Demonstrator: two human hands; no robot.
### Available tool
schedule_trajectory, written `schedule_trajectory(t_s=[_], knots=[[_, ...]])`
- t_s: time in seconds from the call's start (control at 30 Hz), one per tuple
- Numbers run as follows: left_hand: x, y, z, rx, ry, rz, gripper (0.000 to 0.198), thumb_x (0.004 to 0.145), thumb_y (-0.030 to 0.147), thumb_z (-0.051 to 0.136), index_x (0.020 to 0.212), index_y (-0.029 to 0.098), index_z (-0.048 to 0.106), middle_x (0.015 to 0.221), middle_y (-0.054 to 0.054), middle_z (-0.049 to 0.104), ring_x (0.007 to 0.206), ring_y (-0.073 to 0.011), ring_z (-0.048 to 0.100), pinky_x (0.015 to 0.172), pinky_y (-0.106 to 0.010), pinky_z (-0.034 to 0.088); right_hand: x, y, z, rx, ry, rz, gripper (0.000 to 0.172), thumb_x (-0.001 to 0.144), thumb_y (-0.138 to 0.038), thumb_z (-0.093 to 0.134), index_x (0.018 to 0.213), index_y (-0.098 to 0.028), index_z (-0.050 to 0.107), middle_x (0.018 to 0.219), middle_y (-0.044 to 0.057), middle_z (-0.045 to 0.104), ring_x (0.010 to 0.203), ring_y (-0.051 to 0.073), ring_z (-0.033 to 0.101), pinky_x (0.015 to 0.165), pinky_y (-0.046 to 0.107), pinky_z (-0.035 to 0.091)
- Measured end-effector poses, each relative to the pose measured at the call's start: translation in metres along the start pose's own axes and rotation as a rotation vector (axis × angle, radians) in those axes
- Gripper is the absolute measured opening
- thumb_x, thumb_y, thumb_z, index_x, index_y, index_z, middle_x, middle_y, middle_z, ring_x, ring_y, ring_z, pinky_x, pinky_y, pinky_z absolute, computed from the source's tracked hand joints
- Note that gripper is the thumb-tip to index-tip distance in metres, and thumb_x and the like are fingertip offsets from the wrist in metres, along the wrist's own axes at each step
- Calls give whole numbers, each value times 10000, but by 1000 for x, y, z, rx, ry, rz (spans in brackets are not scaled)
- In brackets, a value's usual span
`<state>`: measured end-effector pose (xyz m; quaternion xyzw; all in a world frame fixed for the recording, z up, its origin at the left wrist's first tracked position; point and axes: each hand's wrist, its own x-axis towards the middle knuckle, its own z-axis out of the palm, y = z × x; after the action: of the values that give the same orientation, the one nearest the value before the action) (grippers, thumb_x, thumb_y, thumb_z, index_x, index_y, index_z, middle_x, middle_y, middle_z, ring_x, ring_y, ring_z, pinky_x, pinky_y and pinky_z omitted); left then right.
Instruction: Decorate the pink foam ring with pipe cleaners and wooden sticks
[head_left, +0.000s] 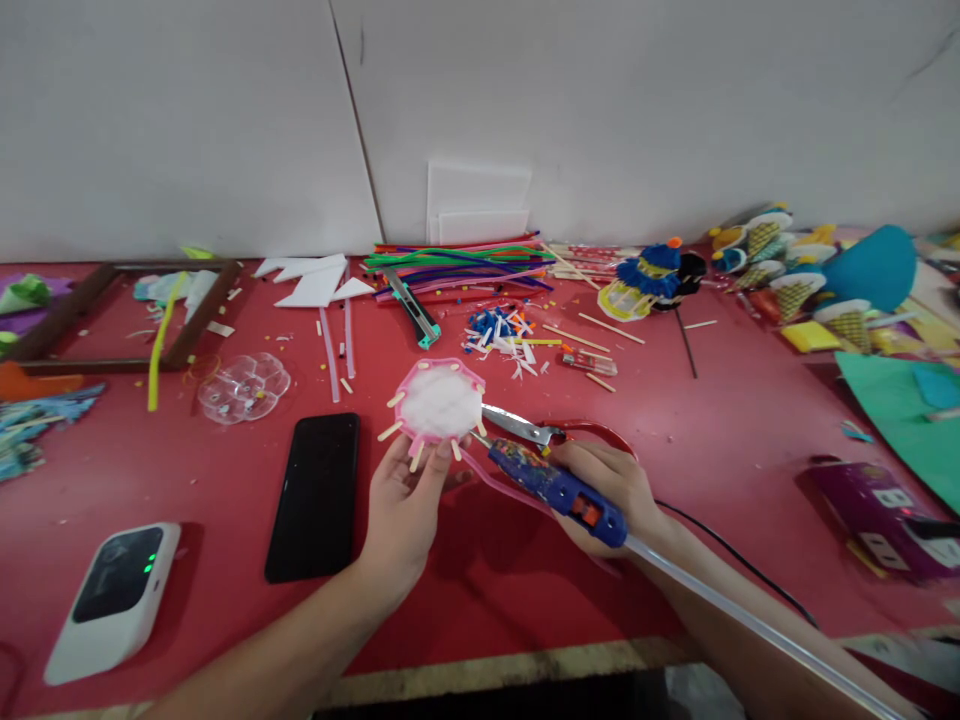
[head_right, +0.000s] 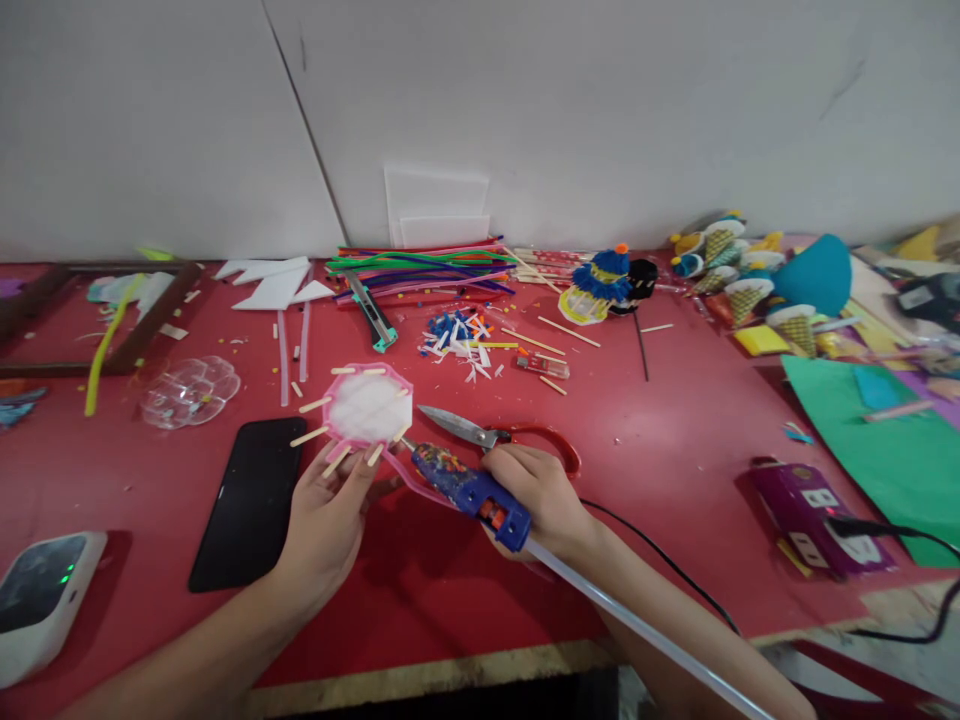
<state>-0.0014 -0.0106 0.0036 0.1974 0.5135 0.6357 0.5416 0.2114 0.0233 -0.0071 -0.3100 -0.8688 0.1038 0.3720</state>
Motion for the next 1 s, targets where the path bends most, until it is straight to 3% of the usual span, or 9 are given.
schedule_trajectory(t_s=[0.43, 0.77, 1.0], knots=[[0, 1, 2, 39, 5, -5, 383, 622, 357, 862, 938, 200, 712, 895, -21, 757, 861, -185, 723, 639, -240, 623, -2, 2, 0, 3, 13, 13, 220, 686, -214, 530, 901, -218, 483, 664, 9, 538, 555, 164, 504, 505, 267, 426], [0, 1, 1, 48, 24, -13, 287, 638, 326, 847, 825, 204, 668, 772, 10, 735, 848, -203, 726, 700, -315, 624, 3, -3, -2, -1, 54, 34, 221, 674, -145, 534, 878, -226, 506, 624, -14, 528, 509, 147, 497, 488, 255, 414], [-1, 2, 1, 47, 22, -10, 309, 627, 339, 855, 824, 188, 671, 773, -2, 725, 816, -190, 724, 657, -271, 617, 5, -4, -3, -5, 54, 30, 228, 654, -128, 528, 858, -226, 503, 615, -14, 527, 500, 146, 499, 475, 251, 407]])
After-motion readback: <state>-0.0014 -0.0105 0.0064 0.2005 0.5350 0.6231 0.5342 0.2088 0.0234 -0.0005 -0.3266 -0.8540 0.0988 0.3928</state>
